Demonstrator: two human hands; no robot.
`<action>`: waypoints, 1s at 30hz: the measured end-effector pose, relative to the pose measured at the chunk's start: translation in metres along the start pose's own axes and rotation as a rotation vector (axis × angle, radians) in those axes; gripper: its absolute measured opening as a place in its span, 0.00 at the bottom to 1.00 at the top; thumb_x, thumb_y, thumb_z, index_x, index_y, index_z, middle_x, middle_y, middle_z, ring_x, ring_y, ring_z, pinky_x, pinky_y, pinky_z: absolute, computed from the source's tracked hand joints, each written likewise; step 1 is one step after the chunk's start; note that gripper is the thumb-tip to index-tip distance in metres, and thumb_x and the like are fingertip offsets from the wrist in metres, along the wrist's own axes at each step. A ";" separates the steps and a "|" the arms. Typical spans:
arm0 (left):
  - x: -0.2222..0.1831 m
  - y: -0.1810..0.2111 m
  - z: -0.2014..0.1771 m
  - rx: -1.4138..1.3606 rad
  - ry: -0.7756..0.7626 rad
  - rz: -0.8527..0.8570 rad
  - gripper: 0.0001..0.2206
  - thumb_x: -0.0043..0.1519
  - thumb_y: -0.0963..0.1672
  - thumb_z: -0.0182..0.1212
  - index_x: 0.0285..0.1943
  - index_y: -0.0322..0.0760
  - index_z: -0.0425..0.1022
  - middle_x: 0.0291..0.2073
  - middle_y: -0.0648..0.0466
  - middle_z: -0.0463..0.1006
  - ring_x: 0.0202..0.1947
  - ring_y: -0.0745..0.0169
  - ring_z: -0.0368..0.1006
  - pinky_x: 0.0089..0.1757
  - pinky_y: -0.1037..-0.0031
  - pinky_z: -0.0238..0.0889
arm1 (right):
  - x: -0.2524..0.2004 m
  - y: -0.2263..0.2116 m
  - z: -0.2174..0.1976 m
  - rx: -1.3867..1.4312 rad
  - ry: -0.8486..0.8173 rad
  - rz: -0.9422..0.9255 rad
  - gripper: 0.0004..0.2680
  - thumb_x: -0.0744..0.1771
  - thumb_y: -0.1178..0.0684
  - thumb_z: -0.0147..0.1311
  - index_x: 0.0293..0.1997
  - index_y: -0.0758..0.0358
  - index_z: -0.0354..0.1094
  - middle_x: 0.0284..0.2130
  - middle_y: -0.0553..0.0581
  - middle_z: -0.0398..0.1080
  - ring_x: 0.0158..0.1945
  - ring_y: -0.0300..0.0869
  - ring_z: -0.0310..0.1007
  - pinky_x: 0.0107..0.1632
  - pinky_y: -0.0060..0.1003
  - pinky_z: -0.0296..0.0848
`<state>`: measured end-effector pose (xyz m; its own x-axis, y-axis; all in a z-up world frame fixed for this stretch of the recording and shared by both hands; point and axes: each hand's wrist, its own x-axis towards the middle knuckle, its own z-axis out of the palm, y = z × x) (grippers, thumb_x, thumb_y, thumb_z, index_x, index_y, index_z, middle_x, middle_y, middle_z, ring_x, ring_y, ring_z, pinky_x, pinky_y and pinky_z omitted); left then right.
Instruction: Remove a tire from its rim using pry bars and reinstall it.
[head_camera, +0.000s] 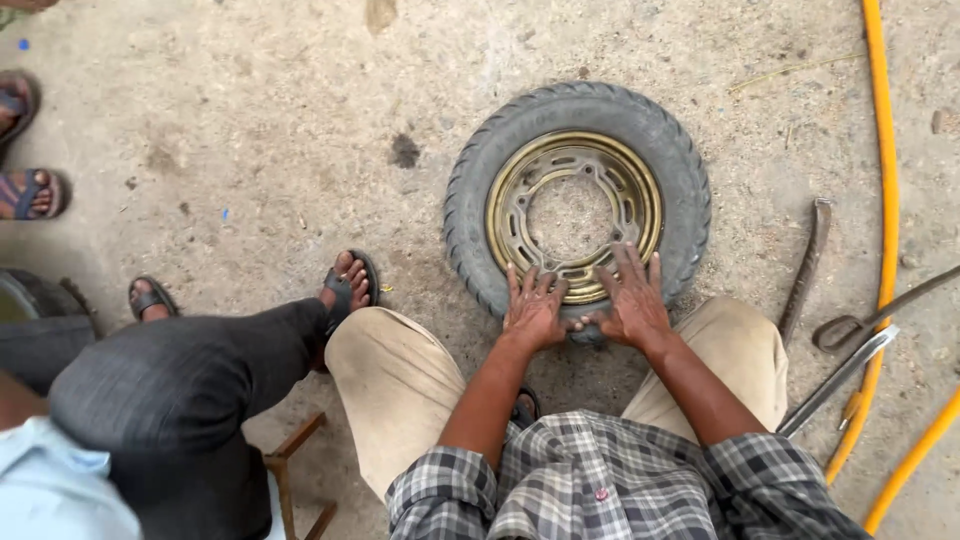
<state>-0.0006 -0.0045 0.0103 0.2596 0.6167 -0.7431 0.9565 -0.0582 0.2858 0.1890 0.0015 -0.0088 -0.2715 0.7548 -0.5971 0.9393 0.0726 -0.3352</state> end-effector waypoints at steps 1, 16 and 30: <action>-0.002 -0.004 0.006 0.003 0.009 -0.009 0.39 0.55 0.58 0.66 0.75 0.46 0.60 0.74 0.50 0.55 0.77 0.45 0.37 0.68 0.41 0.10 | -0.006 -0.001 0.004 0.001 0.007 -0.012 0.32 0.58 0.36 0.67 0.69 0.45 0.60 0.78 0.58 0.32 0.80 0.48 0.25 0.77 0.57 0.21; 0.027 0.050 0.005 -0.097 -0.008 -0.095 0.40 0.55 0.58 0.67 0.75 0.44 0.61 0.70 0.51 0.62 0.73 0.47 0.49 0.71 0.44 0.23 | -0.009 0.032 0.011 0.640 0.027 0.740 0.57 0.56 0.37 0.75 0.74 0.72 0.12 0.73 0.81 0.25 0.75 0.72 0.42 0.73 0.48 0.53; 0.074 0.068 -0.025 0.044 -0.248 -0.128 0.41 0.48 0.55 0.77 0.71 0.48 0.63 0.62 0.44 0.62 0.64 0.38 0.54 0.66 0.44 0.34 | 0.003 0.034 0.004 0.657 0.004 0.740 0.53 0.59 0.43 0.70 0.72 0.76 0.09 0.74 0.81 0.23 0.64 0.76 0.60 0.61 0.51 0.71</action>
<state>0.0805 0.0566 -0.0098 0.1562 0.4110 -0.8982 0.9870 -0.0296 0.1581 0.2192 0.0040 -0.0249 0.3388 0.4666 -0.8170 0.5689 -0.7932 -0.2172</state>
